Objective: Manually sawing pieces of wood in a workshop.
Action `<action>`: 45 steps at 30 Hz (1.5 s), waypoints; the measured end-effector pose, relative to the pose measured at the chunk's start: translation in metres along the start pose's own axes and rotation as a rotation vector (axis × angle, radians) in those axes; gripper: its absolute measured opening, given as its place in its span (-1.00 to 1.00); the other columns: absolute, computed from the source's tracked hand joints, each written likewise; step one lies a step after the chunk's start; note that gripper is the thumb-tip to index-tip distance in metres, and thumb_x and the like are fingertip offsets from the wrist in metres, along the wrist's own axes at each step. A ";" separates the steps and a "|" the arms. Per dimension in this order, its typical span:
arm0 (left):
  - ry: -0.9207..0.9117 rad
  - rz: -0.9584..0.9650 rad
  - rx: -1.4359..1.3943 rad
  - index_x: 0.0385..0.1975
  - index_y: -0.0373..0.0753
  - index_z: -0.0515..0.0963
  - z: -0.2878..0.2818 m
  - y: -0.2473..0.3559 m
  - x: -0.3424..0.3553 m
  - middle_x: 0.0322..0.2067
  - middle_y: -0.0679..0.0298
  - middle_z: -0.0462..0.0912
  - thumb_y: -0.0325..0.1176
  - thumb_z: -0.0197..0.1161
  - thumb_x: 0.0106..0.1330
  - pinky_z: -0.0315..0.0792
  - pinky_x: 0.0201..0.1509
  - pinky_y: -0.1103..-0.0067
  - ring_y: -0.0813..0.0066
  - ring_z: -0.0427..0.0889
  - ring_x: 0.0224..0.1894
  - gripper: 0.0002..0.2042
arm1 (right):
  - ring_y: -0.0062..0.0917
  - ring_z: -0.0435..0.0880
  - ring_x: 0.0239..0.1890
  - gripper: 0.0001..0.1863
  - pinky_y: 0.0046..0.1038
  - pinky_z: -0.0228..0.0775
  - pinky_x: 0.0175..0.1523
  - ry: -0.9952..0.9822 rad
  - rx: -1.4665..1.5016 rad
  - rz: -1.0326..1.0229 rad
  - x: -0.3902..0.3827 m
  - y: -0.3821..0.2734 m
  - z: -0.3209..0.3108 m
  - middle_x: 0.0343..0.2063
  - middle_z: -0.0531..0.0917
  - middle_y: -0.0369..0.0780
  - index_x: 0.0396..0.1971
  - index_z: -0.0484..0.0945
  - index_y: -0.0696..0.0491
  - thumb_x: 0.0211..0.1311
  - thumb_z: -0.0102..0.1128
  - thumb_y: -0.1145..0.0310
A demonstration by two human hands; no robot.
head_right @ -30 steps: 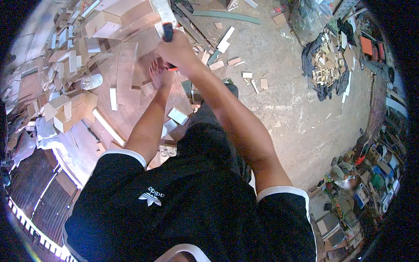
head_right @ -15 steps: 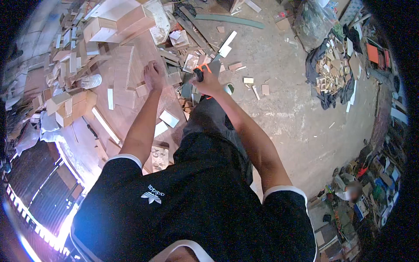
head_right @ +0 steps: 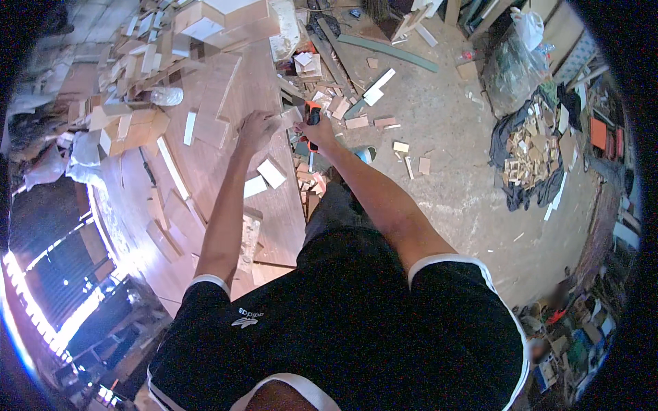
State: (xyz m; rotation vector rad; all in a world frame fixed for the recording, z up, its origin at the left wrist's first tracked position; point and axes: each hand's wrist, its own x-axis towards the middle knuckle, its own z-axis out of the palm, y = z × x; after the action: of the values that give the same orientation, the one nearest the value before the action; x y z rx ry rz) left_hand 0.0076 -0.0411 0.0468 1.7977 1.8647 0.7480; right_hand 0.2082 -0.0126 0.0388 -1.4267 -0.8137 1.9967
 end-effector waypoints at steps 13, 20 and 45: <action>-0.039 -0.163 0.325 -0.08 -0.25 0.52 -0.021 0.062 -0.050 -0.14 0.09 0.57 -0.30 0.26 0.14 0.30 0.08 0.28 0.18 0.53 -0.04 -0.66 | -0.50 0.69 -0.41 -0.72 -0.49 0.49 -0.53 -0.125 -0.299 -0.006 -0.129 -0.044 -0.088 -0.33 0.65 -0.21 -0.15 0.41 0.18 0.24 0.20 0.36; 0.094 -0.282 -0.990 0.01 -0.26 0.42 -0.071 0.166 -0.089 -0.09 0.20 0.56 -0.51 0.16 0.24 0.30 0.17 0.55 0.54 0.46 0.06 -0.68 | -0.47 0.69 -0.44 -0.71 -0.48 0.48 -0.50 -0.103 -0.374 -0.104 -0.220 -0.069 -0.142 -0.33 0.64 -0.18 -0.14 0.38 0.18 0.28 0.16 0.31; 0.290 0.629 -0.708 -0.29 -0.24 0.57 -0.149 0.320 -0.171 0.27 -0.22 0.13 -0.73 0.07 0.19 0.25 0.30 0.24 -0.13 0.15 0.34 -0.77 | -0.57 0.64 -0.54 -0.76 -0.56 0.44 -0.58 -0.182 -0.446 -0.252 -0.279 -0.076 -0.063 -0.51 0.59 -0.24 -0.29 0.32 0.14 0.22 0.22 0.40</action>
State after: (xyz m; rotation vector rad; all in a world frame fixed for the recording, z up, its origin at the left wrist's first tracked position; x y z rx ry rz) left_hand 0.1625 -0.2209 0.3587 1.8149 0.9201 1.7088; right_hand 0.3548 -0.1550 0.2524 -1.2971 -1.5155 1.8385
